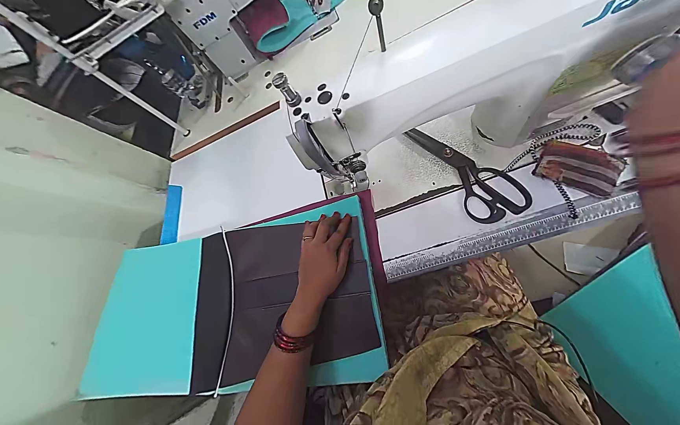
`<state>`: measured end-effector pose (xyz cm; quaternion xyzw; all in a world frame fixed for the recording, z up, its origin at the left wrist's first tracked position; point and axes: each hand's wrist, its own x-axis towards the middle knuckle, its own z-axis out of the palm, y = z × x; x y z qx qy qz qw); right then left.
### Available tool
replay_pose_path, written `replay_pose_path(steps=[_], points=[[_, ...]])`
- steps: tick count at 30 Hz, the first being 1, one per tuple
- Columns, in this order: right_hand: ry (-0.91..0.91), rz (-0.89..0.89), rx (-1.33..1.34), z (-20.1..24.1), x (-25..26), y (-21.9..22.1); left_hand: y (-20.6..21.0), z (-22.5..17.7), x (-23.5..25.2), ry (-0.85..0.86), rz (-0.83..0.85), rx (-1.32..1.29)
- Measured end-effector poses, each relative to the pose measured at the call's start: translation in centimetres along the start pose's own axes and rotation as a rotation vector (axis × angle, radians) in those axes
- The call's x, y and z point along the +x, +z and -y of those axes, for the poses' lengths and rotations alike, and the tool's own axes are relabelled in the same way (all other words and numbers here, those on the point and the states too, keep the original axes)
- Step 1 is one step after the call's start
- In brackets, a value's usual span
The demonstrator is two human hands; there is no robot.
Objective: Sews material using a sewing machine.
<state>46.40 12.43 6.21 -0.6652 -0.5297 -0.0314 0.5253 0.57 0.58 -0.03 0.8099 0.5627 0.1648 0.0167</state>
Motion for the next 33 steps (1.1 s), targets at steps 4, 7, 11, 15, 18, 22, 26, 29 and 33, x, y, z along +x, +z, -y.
replay_pose_path(steps=[4, 7, 11, 15, 18, 22, 26, 29, 33], points=[[-0.547, 0.416, 0.340, 13.9, -14.6, 5.1, 0.1, -0.7, 1.5, -0.041, -0.025, -0.006], [-0.548, 0.833, 0.264, 16.5, -23.3, 7.9, 0.2, -0.5, 1.8, -0.057, -0.048, -0.035], [-0.553, 0.770, 0.100, 16.8, -27.0, 9.0, 0.8, -0.1, 1.5, -0.013, -0.025, -0.009], [-0.563, 0.832, -0.023, 17.4, -25.9, 8.6, 1.2, -0.5, 2.4, -0.024, 0.013, 0.026], [-0.544, 0.916, -0.046, 17.7, -24.4, 9.5, 1.4, -0.5, 3.5, -0.103, 0.077, 0.041], [-0.492, 1.164, -0.122, 18.1, -20.7, 11.3, 1.7, -0.2, 6.6, -0.190, 0.119, 0.030], [-0.419, 1.276, -0.151, 17.7, -19.0, 12.3, 1.5, 0.0, 8.6, -0.200, 0.201, 0.031], [-0.377, 1.210, -0.124, 17.6, -19.1, 12.9, 1.1, 0.6, 9.7, -0.171, 0.247, 0.023], [-0.376, 1.165, -0.123, 17.3, -19.0, 13.1, 1.0, 0.9, 10.2, -0.114, 0.239, 0.020]])
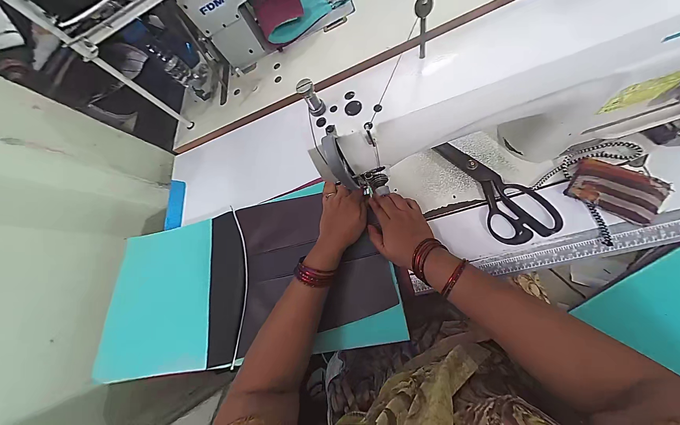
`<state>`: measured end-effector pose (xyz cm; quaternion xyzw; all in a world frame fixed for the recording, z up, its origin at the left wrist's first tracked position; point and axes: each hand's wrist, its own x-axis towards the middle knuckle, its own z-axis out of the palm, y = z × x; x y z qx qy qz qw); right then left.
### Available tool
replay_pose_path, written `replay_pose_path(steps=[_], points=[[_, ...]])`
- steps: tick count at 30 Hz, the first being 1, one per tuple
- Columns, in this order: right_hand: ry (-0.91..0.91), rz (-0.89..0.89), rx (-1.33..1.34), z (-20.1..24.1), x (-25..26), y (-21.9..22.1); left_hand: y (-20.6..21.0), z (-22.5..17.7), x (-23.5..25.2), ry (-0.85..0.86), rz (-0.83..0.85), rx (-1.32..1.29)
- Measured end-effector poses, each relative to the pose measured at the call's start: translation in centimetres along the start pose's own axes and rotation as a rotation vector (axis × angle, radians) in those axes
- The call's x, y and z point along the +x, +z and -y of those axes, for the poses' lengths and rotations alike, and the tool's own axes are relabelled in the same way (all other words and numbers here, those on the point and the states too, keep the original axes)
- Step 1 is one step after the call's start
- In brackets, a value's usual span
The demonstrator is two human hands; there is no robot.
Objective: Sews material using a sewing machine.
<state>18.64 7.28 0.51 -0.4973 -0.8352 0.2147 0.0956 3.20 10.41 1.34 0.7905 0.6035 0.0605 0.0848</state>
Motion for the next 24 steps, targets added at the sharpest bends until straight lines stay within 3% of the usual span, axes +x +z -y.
replay_pose_path(steps=[4, 7, 11, 17, 24], points=[[-0.015, 0.024, 0.015, 0.0, -0.6, 0.0, 0.0, 0.0, -0.2, -0.003, 0.014, -0.014], [-0.130, -0.200, 0.022, -0.2, -1.2, 1.4, 0.0, 0.0, -0.1, -0.012, 0.021, -0.025], [-0.093, -0.107, 0.012, 0.0, -1.0, 0.5, -0.1, -0.3, 0.0, -0.046, 0.034, -0.030], [-0.100, -0.183, 0.001, -0.3, -0.7, 1.0, 0.2, -0.2, 0.1, -0.018, -0.005, -0.011], [-0.052, -0.157, 0.027, -0.3, -0.3, 0.7, -0.7, -0.1, 1.4, -0.067, 0.087, 0.008]])
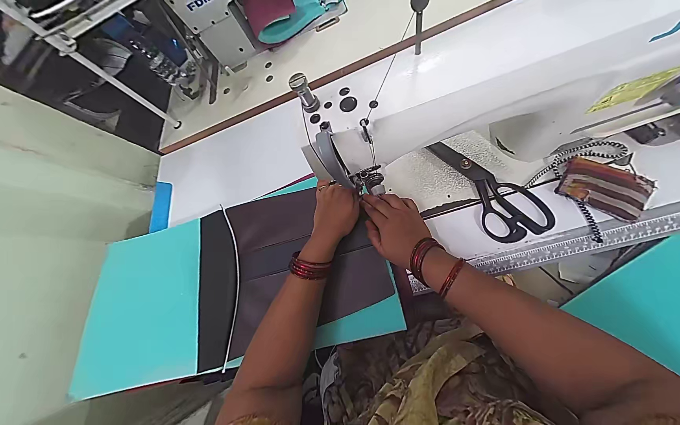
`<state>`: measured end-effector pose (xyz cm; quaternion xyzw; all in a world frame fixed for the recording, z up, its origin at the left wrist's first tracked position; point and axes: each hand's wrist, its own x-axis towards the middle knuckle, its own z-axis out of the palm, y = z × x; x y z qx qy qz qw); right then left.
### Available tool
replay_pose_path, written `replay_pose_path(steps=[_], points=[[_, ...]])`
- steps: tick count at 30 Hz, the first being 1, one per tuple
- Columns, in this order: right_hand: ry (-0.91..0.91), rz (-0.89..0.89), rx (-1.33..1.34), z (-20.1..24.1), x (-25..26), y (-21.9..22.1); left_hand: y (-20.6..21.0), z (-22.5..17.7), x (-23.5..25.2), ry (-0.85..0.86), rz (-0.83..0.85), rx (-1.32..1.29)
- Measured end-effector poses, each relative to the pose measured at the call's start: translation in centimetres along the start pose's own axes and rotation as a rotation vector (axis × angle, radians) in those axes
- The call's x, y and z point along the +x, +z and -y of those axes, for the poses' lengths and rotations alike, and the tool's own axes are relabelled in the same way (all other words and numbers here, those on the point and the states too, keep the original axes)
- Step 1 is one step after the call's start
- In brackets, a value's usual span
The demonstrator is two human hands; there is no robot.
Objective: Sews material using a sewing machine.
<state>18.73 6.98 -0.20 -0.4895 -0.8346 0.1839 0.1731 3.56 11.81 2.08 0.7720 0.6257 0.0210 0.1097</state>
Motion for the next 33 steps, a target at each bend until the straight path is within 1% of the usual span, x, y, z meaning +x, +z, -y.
replay_pose_path(steps=[3, 6, 9, 12, 14, 15, 17, 18, 20, 22, 26, 29, 33], points=[[0.022, 0.033, -0.001, -0.1, 0.2, -0.1, 0.0, 0.2, 0.5, -0.004, -0.041, -0.004], [0.057, 0.065, -0.003, 0.1, 0.5, -0.3, 0.0, 0.2, 0.9, -0.034, -0.034, -0.003], [0.084, 0.048, 0.008, 0.2, 0.8, -0.5, 0.2, 0.5, 1.1, -0.035, -0.062, -0.002], [0.086, 0.038, 0.013, 0.1, 0.7, -0.6, 0.7, 1.1, 1.1, 0.043, -0.192, -0.059], [0.069, 0.010, 0.050, -0.2, 0.3, -0.4, 1.0, 2.1, 0.9, 0.156, -0.294, -0.169], [0.055, -0.010, 0.085, -0.3, 0.1, -0.4, 0.8, 2.5, 0.6, 0.206, -0.314, -0.212], [0.003, -0.063, 0.137, -0.6, -0.4, -0.3, -0.2, 2.6, -1.1, 0.227, -0.287, -0.196], [-0.019, -0.052, 0.129, -0.6, -0.7, -0.3, -0.4, 2.3, -2.4, 0.234, -0.271, -0.161], [-0.023, -0.025, 0.088, -0.6, -0.9, -0.2, 0.3, 2.1, -4.9, 0.270, -0.236, -0.121], [-0.017, -0.040, 0.051, -0.4, -0.8, 0.0, 1.6, 2.3, -6.2, 0.305, -0.273, -0.104], [-0.008, -0.031, 0.006, -0.2, -0.3, -0.1, 2.5, 2.8, -5.8, 0.346, -0.318, -0.052], [0.023, 0.019, 0.007, -0.3, 0.1, -0.4, 2.4, 3.0, -5.0, 0.371, -0.331, -0.033], [0.026, -0.016, 0.012, -0.3, 0.5, 0.0, 2.1, 3.3, -4.0, 0.383, -0.312, -0.023]])
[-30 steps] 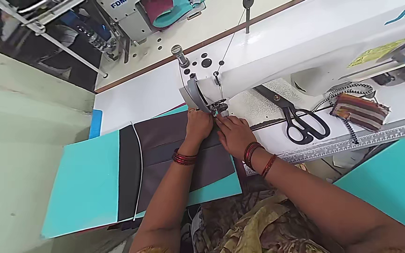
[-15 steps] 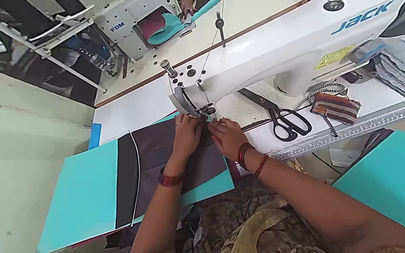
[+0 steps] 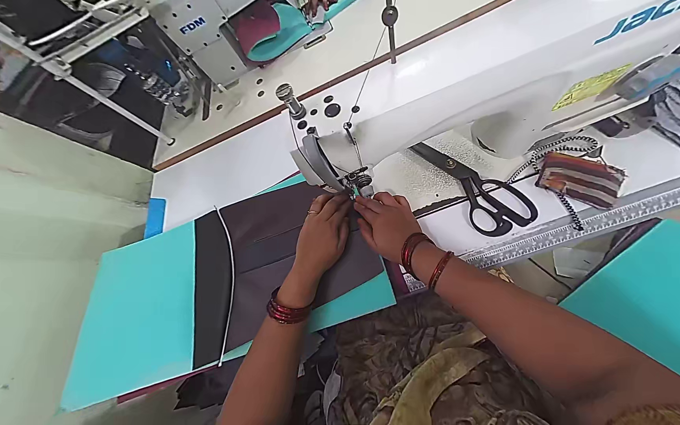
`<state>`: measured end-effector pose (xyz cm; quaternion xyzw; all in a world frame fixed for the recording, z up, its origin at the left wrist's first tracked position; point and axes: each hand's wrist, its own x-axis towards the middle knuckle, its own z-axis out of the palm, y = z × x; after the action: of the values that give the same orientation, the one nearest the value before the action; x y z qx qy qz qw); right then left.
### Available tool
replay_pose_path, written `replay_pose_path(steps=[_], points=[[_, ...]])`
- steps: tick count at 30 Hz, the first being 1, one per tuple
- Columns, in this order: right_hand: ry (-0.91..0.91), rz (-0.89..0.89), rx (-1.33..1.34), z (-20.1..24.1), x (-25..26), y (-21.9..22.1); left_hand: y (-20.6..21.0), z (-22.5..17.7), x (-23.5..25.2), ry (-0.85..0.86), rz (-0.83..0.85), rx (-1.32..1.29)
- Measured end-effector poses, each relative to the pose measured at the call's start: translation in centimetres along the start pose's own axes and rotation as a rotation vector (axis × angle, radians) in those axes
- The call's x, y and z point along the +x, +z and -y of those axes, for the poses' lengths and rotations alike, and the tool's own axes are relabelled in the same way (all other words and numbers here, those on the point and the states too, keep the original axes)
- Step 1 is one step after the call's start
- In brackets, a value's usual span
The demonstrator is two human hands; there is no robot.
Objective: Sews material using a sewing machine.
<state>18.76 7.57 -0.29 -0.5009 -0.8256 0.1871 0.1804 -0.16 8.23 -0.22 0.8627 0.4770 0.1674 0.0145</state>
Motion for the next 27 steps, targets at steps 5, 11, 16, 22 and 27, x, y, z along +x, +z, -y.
replay_pose_path(steps=[5, 11, 16, 22, 27], points=[[0.020, -0.027, -0.005, -0.1, 0.1, 0.2, 0.0, 0.5, 1.1, -0.008, 0.000, -0.034], [0.064, 0.004, -0.015, 0.2, 0.6, -0.1, 0.2, 1.0, 1.7, 0.010, -0.016, -0.028], [-0.027, -0.039, 0.052, 0.0, -0.5, -0.3, -0.2, 0.5, 0.5, 0.054, -0.083, -0.005], [-0.036, 0.036, -0.002, 0.3, -0.5, -0.5, -0.3, -0.6, -0.4, 0.022, -0.025, -0.041], [0.020, 0.083, 0.008, 0.3, 0.0, -0.9, 0.0, 0.0, 0.5, 0.039, -0.029, -0.049]])
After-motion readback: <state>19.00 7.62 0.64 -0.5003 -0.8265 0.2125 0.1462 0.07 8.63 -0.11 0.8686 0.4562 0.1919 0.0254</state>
